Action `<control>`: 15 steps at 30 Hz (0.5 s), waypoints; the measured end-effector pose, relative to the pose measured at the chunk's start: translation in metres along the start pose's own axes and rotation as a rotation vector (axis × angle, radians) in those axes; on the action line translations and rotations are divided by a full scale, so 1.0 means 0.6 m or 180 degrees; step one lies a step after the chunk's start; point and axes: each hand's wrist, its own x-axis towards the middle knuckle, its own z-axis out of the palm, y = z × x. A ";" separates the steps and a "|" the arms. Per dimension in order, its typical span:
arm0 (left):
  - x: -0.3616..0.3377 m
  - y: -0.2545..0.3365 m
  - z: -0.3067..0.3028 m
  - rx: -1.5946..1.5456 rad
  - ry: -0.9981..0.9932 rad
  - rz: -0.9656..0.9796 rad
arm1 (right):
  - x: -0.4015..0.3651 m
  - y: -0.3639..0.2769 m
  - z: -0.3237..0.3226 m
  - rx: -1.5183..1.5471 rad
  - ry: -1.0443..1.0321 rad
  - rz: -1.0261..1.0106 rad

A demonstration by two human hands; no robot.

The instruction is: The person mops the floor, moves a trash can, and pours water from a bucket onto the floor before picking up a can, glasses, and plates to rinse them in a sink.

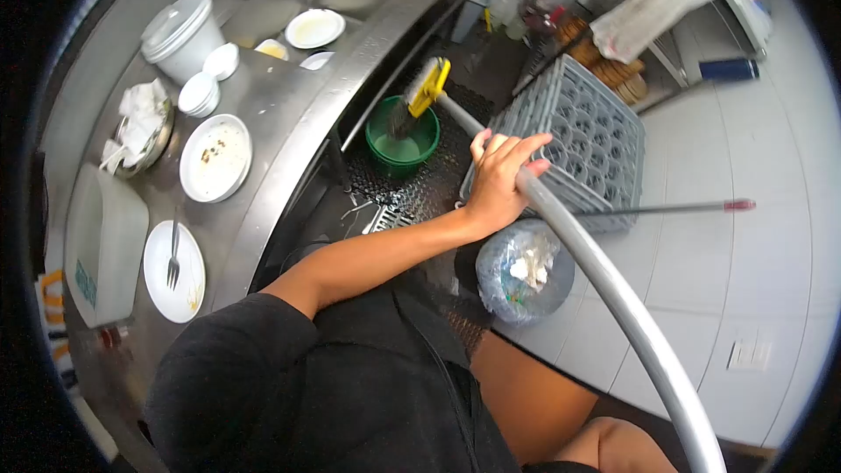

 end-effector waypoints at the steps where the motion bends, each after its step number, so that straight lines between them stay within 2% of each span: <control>1: -0.004 -0.034 -0.004 0.0159 -0.0073 -0.0150 | 0.009 0.033 0.009 -0.0121 0.0010 -0.0059; 3: -0.028 -0.115 -0.007 0.0481 -0.0210 -0.0521 | 0.024 0.116 0.051 0.0815 0.1435 -0.0589; 4: -0.037 -0.157 -0.010 0.0890 -0.0318 -0.0849 | 0.040 0.141 0.032 0.0174 0.0291 0.0301; 5: -0.047 -0.198 -0.013 0.1294 -0.0423 -0.1202 | 0.058 0.171 0.019 0.0625 0.0199 0.0493; 6: -0.053 -0.227 -0.020 0.1683 -0.0534 -0.1582 | 0.072 0.216 0.013 -0.0079 0.0418 0.0737; 8: -0.053 -0.253 -0.036 0.1696 -0.0668 -0.2036 | 0.094 0.335 0.016 -0.1547 0.0801 0.1180; 9: -0.045 -0.263 -0.043 0.1682 -0.0726 -0.2235 | 0.115 0.379 0.002 -0.1320 0.0429 0.1303; 10: -0.025 -0.237 -0.060 0.1271 -0.0675 -0.2119 | 0.138 0.424 -0.012 -0.1095 0.0062 0.1439; 11: -0.003 -0.211 -0.075 0.1076 -0.0604 -0.1858 | 0.163 0.469 -0.030 0.0150 -0.0856 0.1468; 12: 0.013 -0.194 -0.083 0.0972 -0.0367 -0.1512 | 0.167 0.522 -0.018 0.0224 -0.0629 0.1494; 13: 0.036 -0.178 -0.098 0.0687 -0.0369 -0.1427 | 0.168 0.575 0.001 0.0303 -0.0396 0.1525; 15: 0.063 -0.158 -0.109 0.0196 -0.0133 -0.1207 | 0.203 0.654 0.018 0.0255 -0.0876 0.1290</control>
